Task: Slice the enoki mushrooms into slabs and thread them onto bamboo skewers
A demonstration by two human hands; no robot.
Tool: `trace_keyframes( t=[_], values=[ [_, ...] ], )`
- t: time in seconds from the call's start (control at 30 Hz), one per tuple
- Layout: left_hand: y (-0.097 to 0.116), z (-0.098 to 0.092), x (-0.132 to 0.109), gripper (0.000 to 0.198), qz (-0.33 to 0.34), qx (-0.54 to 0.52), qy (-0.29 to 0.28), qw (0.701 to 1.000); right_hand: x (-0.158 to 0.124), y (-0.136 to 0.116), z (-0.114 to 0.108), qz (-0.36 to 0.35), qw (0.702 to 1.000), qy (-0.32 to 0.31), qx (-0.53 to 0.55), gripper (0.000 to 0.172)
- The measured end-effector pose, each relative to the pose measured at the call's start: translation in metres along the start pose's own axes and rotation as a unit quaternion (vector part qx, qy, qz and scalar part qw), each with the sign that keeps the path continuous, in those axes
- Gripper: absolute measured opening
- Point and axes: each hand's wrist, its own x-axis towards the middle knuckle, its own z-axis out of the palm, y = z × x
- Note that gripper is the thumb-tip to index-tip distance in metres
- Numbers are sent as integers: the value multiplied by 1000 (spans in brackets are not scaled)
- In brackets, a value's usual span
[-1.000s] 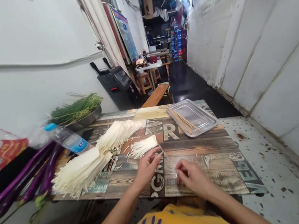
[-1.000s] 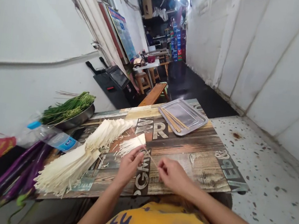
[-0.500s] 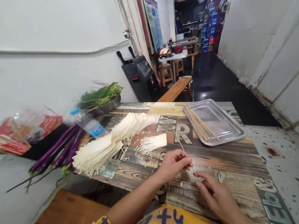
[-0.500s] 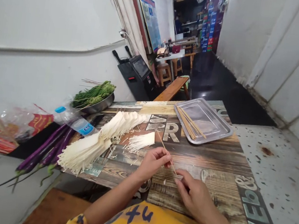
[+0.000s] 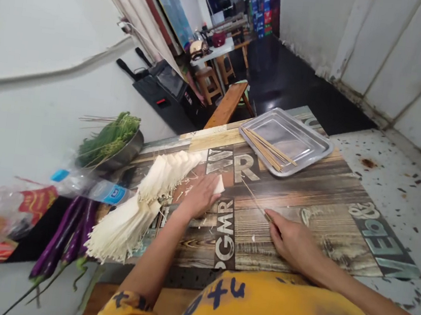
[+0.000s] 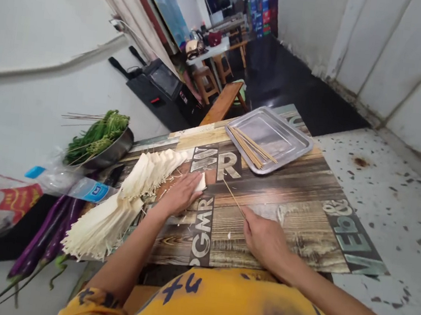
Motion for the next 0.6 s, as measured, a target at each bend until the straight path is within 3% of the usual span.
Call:
trace_keyframes(
  t=[0.2, 0.33, 0.5, 0.6],
  values=[
    [20, 11, 27, 54, -50, -65, 22, 996, -1, -5, -6, -24, 1000, -7, 18, 42],
    [37, 13, 41, 52, -28, -83, 36, 996, -1, -7, -13, 8, 1000, -22, 1, 40],
    [39, 14, 34, 57, -23, -50, 38, 998, -6, -9, -17, 4, 1000, -24, -11, 35],
    [36, 17, 30, 57, -10, -57, 36, 998, -7, -13, -16, -7, 998, -57, -10, 33]
  ],
)
